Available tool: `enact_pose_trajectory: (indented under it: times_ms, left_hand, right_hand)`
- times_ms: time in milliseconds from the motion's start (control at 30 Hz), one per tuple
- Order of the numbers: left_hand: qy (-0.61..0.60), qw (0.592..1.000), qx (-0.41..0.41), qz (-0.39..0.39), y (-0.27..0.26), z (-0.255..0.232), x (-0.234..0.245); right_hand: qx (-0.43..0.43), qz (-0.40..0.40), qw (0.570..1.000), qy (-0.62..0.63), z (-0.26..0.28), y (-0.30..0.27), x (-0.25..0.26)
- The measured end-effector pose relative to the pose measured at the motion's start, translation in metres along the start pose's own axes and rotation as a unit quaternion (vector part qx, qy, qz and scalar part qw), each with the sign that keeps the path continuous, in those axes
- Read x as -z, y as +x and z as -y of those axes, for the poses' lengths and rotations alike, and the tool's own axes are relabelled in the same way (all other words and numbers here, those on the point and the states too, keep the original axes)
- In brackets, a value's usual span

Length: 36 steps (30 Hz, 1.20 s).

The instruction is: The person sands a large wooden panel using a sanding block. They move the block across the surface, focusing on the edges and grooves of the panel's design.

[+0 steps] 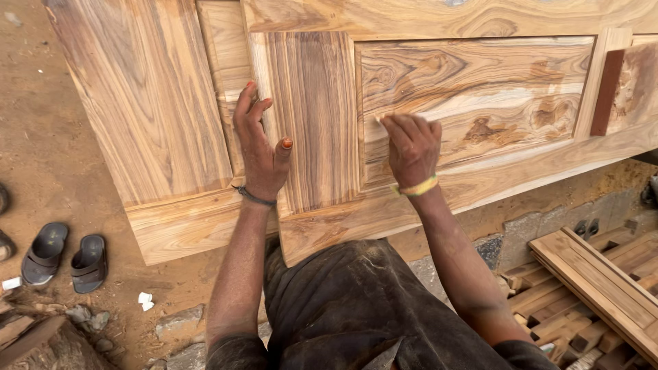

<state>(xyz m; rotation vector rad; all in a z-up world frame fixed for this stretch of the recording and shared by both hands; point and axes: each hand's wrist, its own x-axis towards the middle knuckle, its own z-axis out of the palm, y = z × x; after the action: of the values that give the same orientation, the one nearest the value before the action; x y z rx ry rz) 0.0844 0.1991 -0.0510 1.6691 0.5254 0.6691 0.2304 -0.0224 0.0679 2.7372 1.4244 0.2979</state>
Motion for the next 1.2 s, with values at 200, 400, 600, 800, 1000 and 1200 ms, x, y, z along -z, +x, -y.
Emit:
enact_pose_trajectory:
  times_ms: [200,400,600,800,1000,1200]
  left_hand:
    - [0.000,1.000,-0.013,-0.008,0.002,-0.002,0.001]
    - [0.000,1.000,-0.007,0.001,0.002,-0.005,0.003]
    - [0.015,1.000,-0.018,0.010,0.002,-0.007,0.004]
    - [0.006,0.999,-0.031,0.006,0.007,-0.014,0.005]
    - [-0.003,1.000,-0.016,0.013,0.004,-0.013,0.007]
    - [-0.002,1.000,-0.024,0.009,0.004,-0.007,0.005]
  right_hand:
    - [0.004,0.012,1.000,-0.010,-0.004,-0.010,0.003]
    - [-0.020,-0.054,0.997,-0.044,-0.029,-0.020,-0.015]
    - [-0.077,-0.007,0.996,-0.031,-0.044,-0.031,-0.002]
    - [-0.081,-0.031,0.996,-0.019,-0.029,-0.036,0.011]
    - [-0.245,0.098,0.965,0.014,-0.091,-0.044,0.022]
    - [-0.227,0.056,0.968,-0.084,-0.110,-0.022,-0.004]
